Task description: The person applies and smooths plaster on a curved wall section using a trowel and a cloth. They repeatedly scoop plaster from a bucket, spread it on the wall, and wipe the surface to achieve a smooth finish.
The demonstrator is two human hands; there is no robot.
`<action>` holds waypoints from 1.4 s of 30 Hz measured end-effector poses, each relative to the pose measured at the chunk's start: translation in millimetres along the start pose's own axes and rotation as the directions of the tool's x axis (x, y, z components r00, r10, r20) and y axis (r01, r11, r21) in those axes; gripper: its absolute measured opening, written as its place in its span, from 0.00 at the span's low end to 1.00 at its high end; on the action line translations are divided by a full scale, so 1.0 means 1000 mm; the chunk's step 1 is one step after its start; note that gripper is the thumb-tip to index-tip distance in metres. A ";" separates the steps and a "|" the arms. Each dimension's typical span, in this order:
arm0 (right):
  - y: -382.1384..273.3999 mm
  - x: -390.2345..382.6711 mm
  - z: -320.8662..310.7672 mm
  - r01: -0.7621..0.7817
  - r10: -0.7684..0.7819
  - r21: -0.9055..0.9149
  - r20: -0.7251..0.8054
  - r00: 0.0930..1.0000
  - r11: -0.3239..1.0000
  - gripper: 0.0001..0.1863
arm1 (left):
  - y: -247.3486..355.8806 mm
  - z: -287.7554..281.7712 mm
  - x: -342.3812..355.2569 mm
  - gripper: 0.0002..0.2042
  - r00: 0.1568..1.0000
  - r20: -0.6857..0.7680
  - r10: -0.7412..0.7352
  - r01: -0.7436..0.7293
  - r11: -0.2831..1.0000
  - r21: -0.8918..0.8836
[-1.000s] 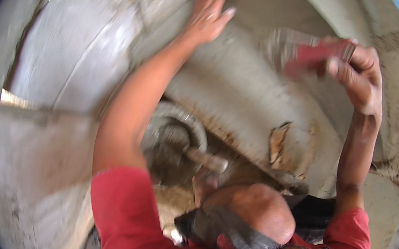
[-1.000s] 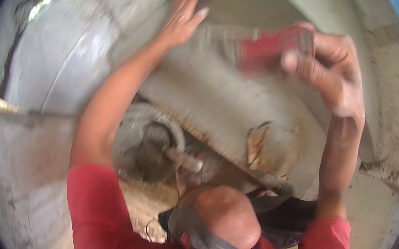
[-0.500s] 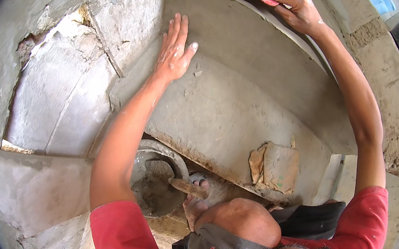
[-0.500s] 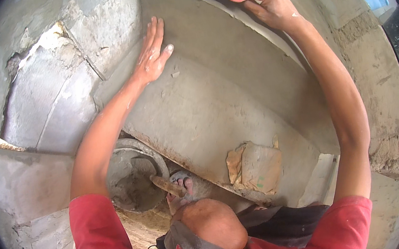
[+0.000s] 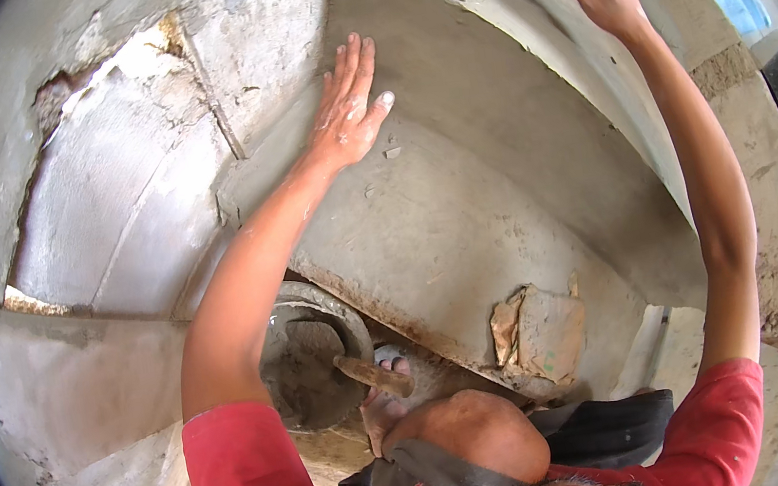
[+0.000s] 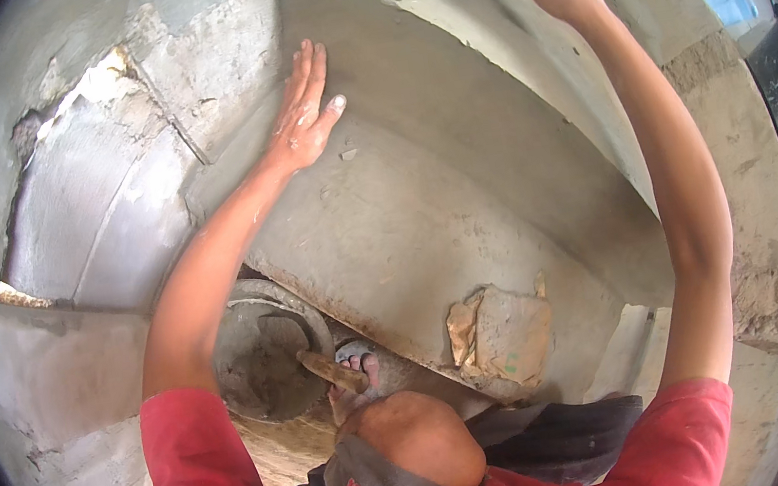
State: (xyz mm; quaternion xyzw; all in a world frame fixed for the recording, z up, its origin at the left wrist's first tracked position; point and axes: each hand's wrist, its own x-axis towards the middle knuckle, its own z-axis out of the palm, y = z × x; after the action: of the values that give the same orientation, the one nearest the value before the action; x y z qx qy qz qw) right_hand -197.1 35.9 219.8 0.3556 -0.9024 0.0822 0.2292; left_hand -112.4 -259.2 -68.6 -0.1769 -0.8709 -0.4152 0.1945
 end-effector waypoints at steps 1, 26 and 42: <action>-0.015 0.013 0.002 0.026 -0.027 0.061 0.020 0.999 0.998 0.25 | 0.000 0.000 0.000 0.39 1.000 0.008 -0.014 0.014 1.000 0.009; -0.028 0.013 -0.019 0.065 -0.071 0.127 0.046 0.996 0.990 0.23 | 0.003 0.000 0.001 0.40 1.000 0.002 -0.018 0.017 0.998 0.065; 0.035 -0.106 -0.135 -0.310 0.230 0.168 0.375 0.898 0.936 0.17 | 0.001 0.004 0.000 0.40 1.000 -0.012 -0.023 0.024 0.998 0.065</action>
State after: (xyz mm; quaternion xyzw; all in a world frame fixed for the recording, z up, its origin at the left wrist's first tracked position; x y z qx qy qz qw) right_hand -104.8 167.2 289.5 0.2587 -0.9542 0.1498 0.0101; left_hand -112.6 -255.2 -70.4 -0.1581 -0.8848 -0.3900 0.2003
